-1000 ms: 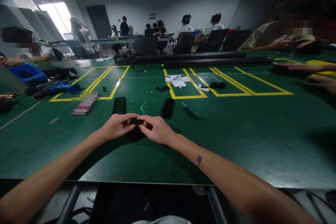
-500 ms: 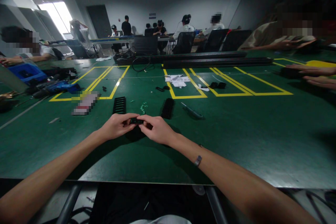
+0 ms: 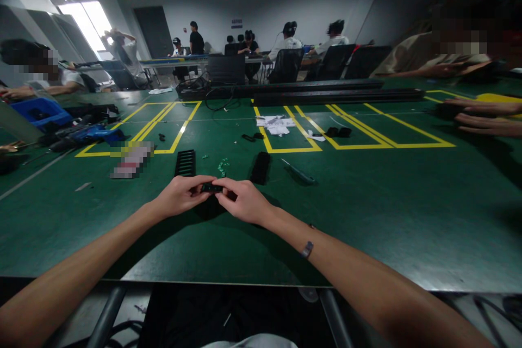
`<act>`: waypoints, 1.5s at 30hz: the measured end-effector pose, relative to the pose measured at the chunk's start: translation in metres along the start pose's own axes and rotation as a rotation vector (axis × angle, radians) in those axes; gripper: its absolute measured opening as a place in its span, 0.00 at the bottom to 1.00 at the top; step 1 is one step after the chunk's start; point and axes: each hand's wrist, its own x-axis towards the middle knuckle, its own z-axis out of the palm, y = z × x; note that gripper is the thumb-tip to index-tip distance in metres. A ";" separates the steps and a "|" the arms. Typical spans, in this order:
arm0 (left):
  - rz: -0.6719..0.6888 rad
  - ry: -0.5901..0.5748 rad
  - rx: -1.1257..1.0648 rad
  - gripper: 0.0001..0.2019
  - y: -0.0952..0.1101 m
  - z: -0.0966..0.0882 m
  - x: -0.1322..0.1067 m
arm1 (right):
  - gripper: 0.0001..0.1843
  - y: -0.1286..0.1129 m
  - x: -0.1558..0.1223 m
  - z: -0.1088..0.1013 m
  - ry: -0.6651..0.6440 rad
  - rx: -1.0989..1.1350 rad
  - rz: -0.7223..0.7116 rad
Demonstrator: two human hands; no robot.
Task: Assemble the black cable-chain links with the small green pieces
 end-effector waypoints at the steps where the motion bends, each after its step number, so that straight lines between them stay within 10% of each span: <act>1: 0.000 0.002 0.001 0.18 0.000 0.000 0.000 | 0.15 0.000 0.000 0.000 -0.002 0.000 0.001; 45: 0.006 0.008 0.028 0.18 0.000 0.000 0.001 | 0.16 0.005 0.000 0.003 -0.019 0.024 0.029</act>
